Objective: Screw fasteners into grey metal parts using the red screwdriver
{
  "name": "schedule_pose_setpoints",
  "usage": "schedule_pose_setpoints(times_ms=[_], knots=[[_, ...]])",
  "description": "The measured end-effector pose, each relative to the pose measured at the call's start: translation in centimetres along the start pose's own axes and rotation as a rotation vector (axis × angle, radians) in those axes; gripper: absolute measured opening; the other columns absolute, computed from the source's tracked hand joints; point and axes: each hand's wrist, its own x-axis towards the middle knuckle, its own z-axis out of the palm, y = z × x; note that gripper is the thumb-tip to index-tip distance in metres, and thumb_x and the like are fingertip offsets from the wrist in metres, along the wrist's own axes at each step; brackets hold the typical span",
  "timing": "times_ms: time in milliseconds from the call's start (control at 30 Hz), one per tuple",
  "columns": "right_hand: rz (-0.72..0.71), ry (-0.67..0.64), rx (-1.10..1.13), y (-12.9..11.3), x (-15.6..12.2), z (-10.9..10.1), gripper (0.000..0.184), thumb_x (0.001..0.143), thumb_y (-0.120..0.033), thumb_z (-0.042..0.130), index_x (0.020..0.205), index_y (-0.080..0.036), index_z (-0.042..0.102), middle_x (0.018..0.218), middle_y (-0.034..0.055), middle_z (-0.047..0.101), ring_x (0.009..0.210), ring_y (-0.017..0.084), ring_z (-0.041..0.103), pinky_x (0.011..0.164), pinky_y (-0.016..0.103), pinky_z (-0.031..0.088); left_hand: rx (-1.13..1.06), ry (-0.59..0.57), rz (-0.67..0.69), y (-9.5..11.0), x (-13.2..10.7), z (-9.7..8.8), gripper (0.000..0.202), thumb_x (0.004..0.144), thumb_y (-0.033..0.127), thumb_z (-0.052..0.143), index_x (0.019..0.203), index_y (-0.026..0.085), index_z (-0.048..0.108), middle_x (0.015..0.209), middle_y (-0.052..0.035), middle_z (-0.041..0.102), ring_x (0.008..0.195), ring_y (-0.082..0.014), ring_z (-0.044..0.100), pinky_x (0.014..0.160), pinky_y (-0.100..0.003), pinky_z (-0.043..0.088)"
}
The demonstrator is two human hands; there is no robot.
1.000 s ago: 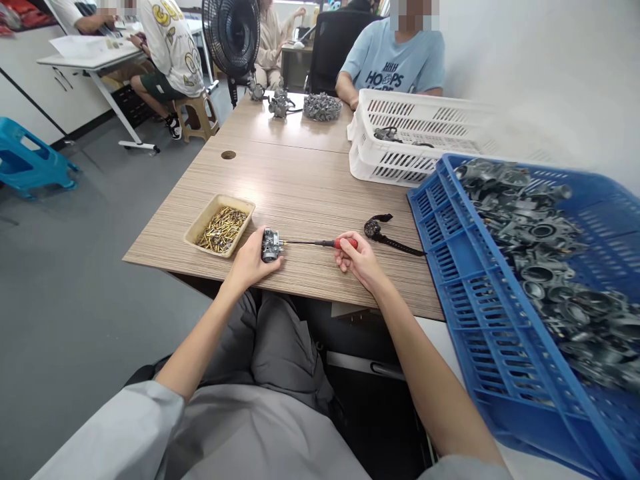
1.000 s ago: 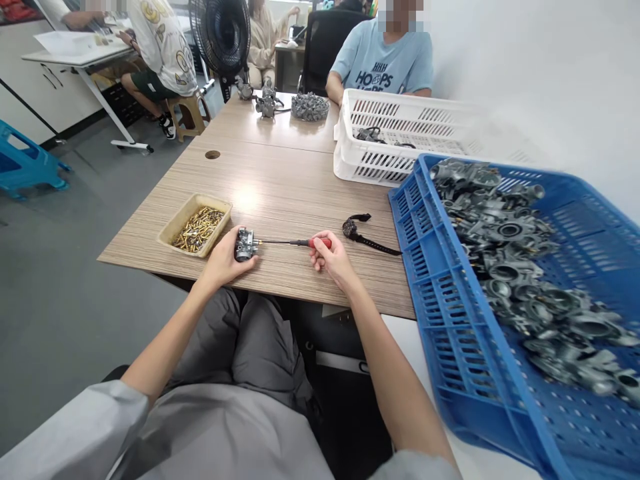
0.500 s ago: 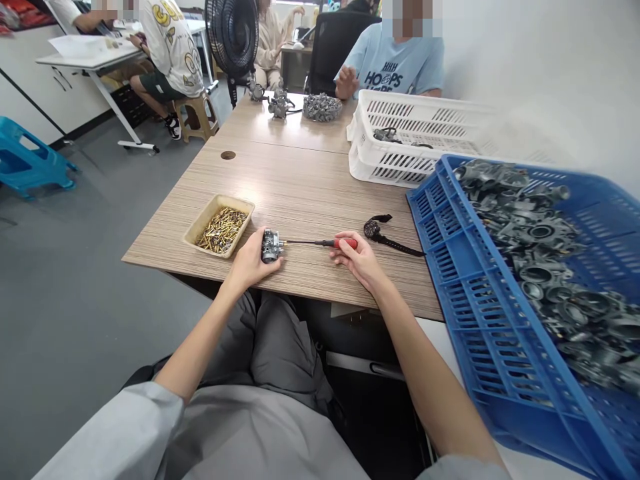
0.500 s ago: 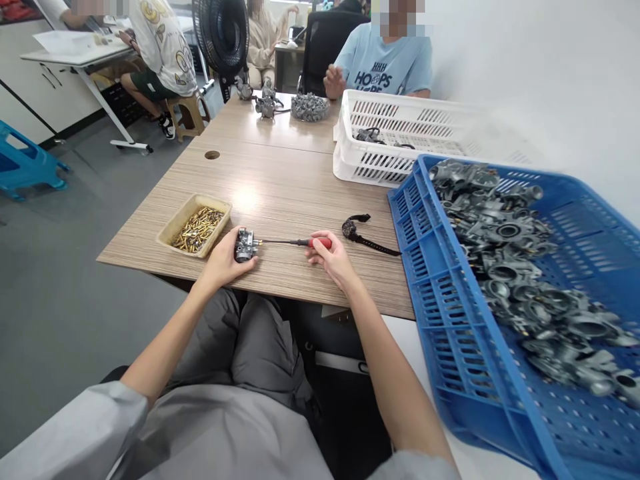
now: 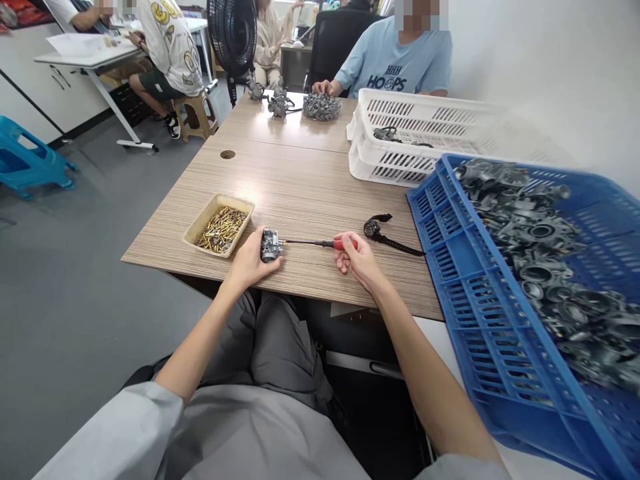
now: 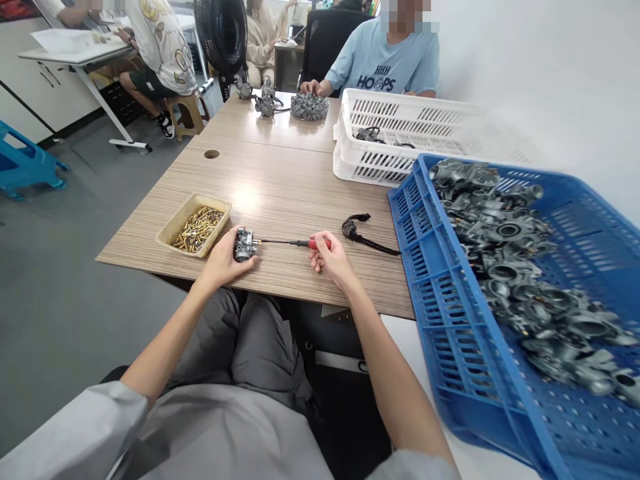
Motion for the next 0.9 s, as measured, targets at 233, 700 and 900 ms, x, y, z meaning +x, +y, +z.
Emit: schedule_pose_setpoints(times_ms=[233, 700, 900], knots=[[-0.034, 0.013, 0.074, 0.25, 0.17, -0.15, 0.053, 0.073, -0.057, 0.092, 0.104, -0.025, 0.062, 0.088, -0.0005, 0.070, 0.070, 0.014, 0.070, 0.059, 0.025, 0.055, 0.011, 0.006, 0.012, -0.10, -0.06, 0.13, 0.077, 0.082, 0.034, 0.079, 0.149, 0.017, 0.045, 0.144, -0.0166, 0.063, 0.136, -0.0337, 0.061, 0.118, -0.047, 0.049], [-0.026, 0.031, 0.100, 0.32, 0.20, 0.12, 0.054, 0.068, -0.057, 0.095, 0.098, -0.023, 0.065, 0.098, 0.0041, 0.077, 0.077, 0.017, 0.074, 0.068, 0.030, 0.059, 0.034, -0.041, 0.020, 0.29, -0.09, -0.01, 0.074, 0.083, 0.036, 0.078, 0.148, 0.016, 0.047, 0.144, -0.0169, 0.063, 0.135, -0.0335, 0.063, 0.116, -0.047, 0.051], [-0.069, 0.228, 0.184, 0.00, 0.51, 0.40, 0.055, 0.068, -0.061, 0.092, 0.090, -0.025, 0.057, 0.074, -0.0037, 0.068, 0.048, 0.007, 0.046, 0.041, 0.020, 0.034, 0.021, -0.075, 0.047, 0.81, -0.15, -0.37, 0.078, 0.083, 0.035, 0.079, 0.151, 0.021, 0.044, 0.145, -0.0138, 0.063, 0.134, -0.0310, 0.063, 0.115, -0.044, 0.052]])
